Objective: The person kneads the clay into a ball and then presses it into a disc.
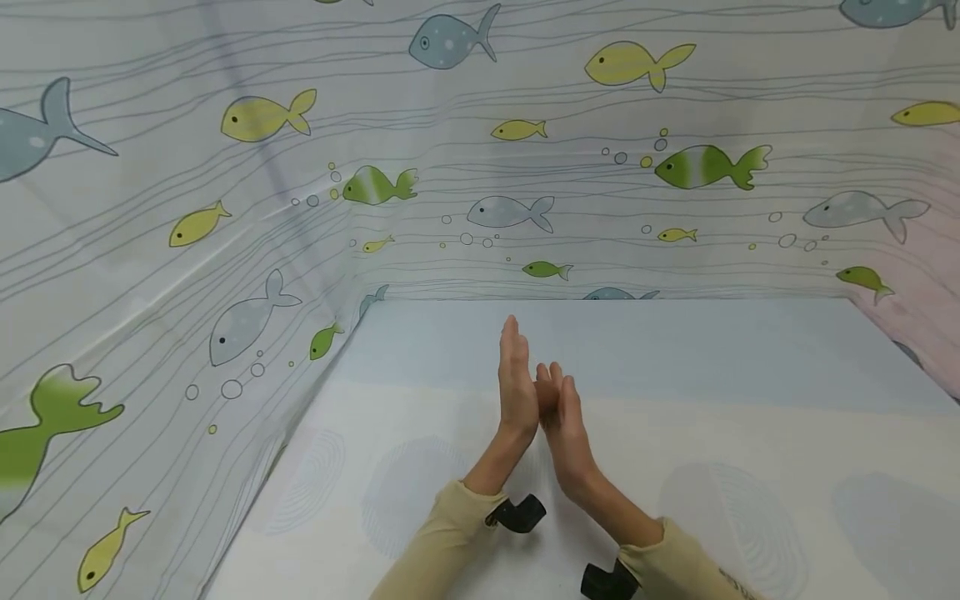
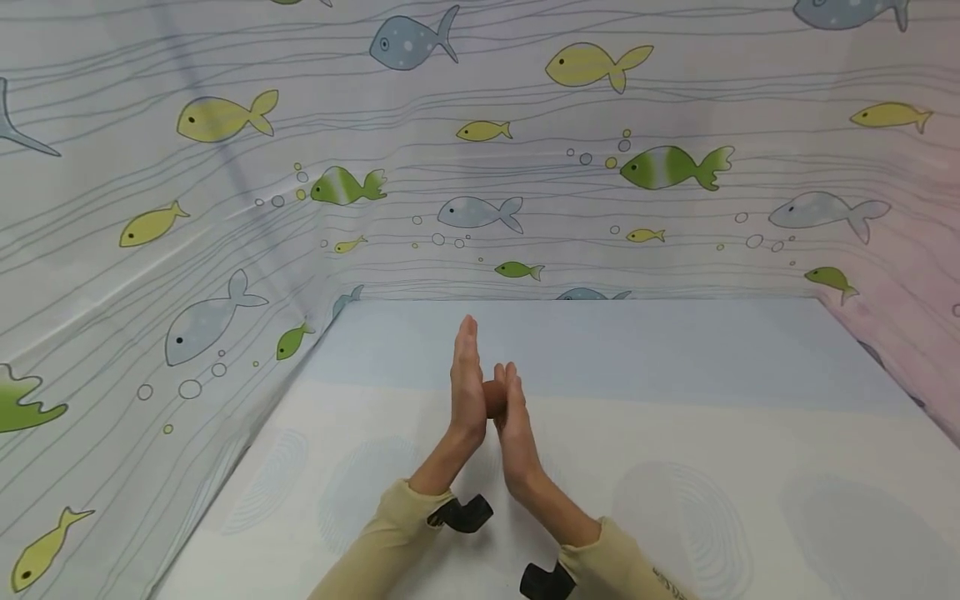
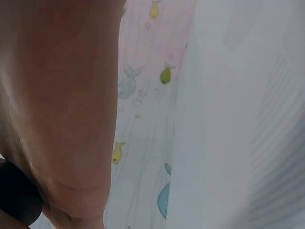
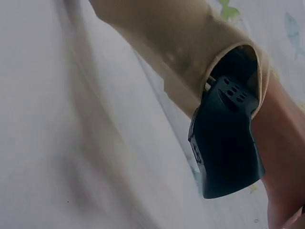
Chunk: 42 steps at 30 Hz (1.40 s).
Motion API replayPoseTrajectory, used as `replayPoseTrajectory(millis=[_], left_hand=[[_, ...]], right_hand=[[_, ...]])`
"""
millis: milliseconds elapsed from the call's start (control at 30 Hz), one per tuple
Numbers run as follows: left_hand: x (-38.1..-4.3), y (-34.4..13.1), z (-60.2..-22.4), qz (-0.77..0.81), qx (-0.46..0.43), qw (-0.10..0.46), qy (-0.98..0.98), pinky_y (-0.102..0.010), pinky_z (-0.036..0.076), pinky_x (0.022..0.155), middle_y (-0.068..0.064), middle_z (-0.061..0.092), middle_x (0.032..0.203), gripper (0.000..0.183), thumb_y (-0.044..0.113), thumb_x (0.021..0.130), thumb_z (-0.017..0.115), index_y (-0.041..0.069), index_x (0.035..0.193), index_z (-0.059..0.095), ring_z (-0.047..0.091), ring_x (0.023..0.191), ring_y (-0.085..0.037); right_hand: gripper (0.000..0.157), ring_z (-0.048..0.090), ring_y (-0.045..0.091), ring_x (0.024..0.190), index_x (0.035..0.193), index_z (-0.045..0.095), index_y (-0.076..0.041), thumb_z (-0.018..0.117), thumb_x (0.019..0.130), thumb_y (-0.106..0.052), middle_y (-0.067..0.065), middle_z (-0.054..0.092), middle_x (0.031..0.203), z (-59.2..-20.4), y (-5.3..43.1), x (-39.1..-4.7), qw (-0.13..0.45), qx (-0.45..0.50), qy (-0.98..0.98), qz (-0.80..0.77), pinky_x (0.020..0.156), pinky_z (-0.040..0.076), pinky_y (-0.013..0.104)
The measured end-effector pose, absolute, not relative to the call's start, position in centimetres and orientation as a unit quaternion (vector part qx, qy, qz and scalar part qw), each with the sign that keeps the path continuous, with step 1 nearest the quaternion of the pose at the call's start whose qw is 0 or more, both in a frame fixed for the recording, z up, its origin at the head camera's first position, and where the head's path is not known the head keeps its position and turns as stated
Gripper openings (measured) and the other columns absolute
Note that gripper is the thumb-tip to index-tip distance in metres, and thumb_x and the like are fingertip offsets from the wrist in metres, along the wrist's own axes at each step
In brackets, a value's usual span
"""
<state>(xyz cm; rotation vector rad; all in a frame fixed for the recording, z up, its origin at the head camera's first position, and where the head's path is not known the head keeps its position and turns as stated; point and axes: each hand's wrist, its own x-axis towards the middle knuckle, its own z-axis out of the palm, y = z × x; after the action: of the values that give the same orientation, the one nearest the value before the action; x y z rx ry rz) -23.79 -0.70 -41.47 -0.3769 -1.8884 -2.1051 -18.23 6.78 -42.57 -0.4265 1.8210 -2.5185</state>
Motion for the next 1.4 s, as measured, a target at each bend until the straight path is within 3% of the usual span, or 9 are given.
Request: replayPoseTrajectory(millis=[533,600,667,733,800,867,900,1100,1400], left_hand=[[-24.7,-2.2,-40.9,-0.745,-0.127,0.152,-0.637,-0.044,0.015,0.121,0.0,0.02,0.163,0.066,0.044,0.104,0.028,0.01,0.159,0.016,0.018,0.15,-0.016],[-24.4,-2.0,-41.1,-0.75,-0.135,0.14,-0.632,-0.046,0.014,0.121,-0.001,0.018,0.164,0.066,0.043,0.104,0.026,0.009,0.159,0.015,0.016,0.151,-0.017],[-23.9,-1.6,-41.6,-0.759,-0.145,0.123,-0.623,-0.048,0.012,0.121,-0.002,0.017,0.164,0.065,0.041,0.104,0.024,0.008,0.159,0.013,0.013,0.151,-0.019],[-23.3,-0.9,-42.2,-0.762,-0.155,0.105,-0.62,-0.049,0.01,0.121,-0.005,0.015,0.165,0.063,0.039,0.105,0.022,0.007,0.159,0.012,0.011,0.152,-0.02],[-22.5,-0.1,-42.9,-0.762,-0.166,0.084,-0.62,-0.049,0.009,0.122,-0.006,0.014,0.165,0.063,0.037,0.105,0.021,0.007,0.159,0.011,0.011,0.152,-0.021],[-21.7,0.7,-43.4,-0.758,-0.175,0.068,-0.624,-0.048,0.008,0.122,-0.006,0.014,0.165,0.063,0.038,0.105,0.019,0.009,0.159,0.011,0.011,0.152,-0.02],[-21.3,1.0,-43.6,-0.755,-0.177,0.061,-0.628,-0.048,0.009,0.122,-0.005,0.014,0.165,0.062,0.039,0.104,0.019,0.011,0.16,0.011,0.012,0.152,-0.02],[-20.4,1.8,-43.8,-0.758,-0.182,0.052,-0.625,-0.05,0.009,0.121,-0.001,0.016,0.165,0.061,0.043,0.104,0.018,0.019,0.16,0.012,0.014,0.151,-0.017],[-19.9,1.8,-43.5,-0.748,-0.203,0.057,-0.629,-0.051,0.01,0.121,0.0,0.013,0.165,0.065,0.047,0.103,0.018,0.016,0.16,0.009,0.013,0.152,-0.016]], right_hand=[[0.074,-0.006,0.027,0.152,0.157,-0.01,-0.004,0.006,0.104,-0.053,0.012,-0.008,0.165,-40.4,6.7,-16.2,0.03,-0.151,0.555,-0.817,0.12,0.002,0.053],[0.076,0.001,0.026,0.151,0.156,-0.001,0.003,0.005,0.105,-0.052,0.018,0.004,0.162,-40.1,6.7,-16.3,0.018,-0.162,0.552,-0.818,0.12,0.005,0.052],[0.079,0.014,0.026,0.146,0.139,0.018,0.019,0.004,0.105,-0.05,0.036,0.028,0.135,-40.0,6.7,-16.6,-0.003,-0.165,0.552,-0.817,0.119,0.011,0.049],[0.079,0.014,0.025,0.146,0.14,0.019,0.019,0.005,0.105,-0.051,0.036,0.029,0.136,-40.0,6.8,-17.1,-0.014,-0.141,0.549,-0.824,0.12,0.01,0.046],[0.079,0.017,0.023,0.147,0.143,0.02,0.017,0.01,0.105,-0.052,0.035,0.03,0.142,-40.1,6.9,-17.8,-0.024,-0.083,0.547,-0.833,0.12,0.01,0.04],[0.076,0.0,0.017,0.153,0.158,0.006,-0.002,0.015,0.104,-0.054,0.014,0.01,0.165,-40.3,7.1,-18.4,-0.029,-0.014,0.533,-0.846,0.123,0.003,0.038],[0.075,0.0,0.017,0.153,0.159,-0.002,-0.009,0.018,0.103,-0.055,0.002,-0.004,0.166,-40.4,7.2,-18.7,-0.031,0.016,0.524,-0.851,0.123,0.003,0.037],[0.073,0.005,0.013,0.153,0.16,0.003,-0.013,0.021,0.103,-0.055,0.0,0.002,0.167,-40.5,7.5,-20.0,-0.05,0.076,0.511,-0.855,0.123,0.007,0.033],[0.07,0.007,0.009,0.152,0.16,0.004,-0.016,0.021,0.104,-0.053,-0.005,0.005,0.167,-40.2,8.3,-21.0,-0.077,0.076,0.518,-0.848,0.122,0.007,0.027]])
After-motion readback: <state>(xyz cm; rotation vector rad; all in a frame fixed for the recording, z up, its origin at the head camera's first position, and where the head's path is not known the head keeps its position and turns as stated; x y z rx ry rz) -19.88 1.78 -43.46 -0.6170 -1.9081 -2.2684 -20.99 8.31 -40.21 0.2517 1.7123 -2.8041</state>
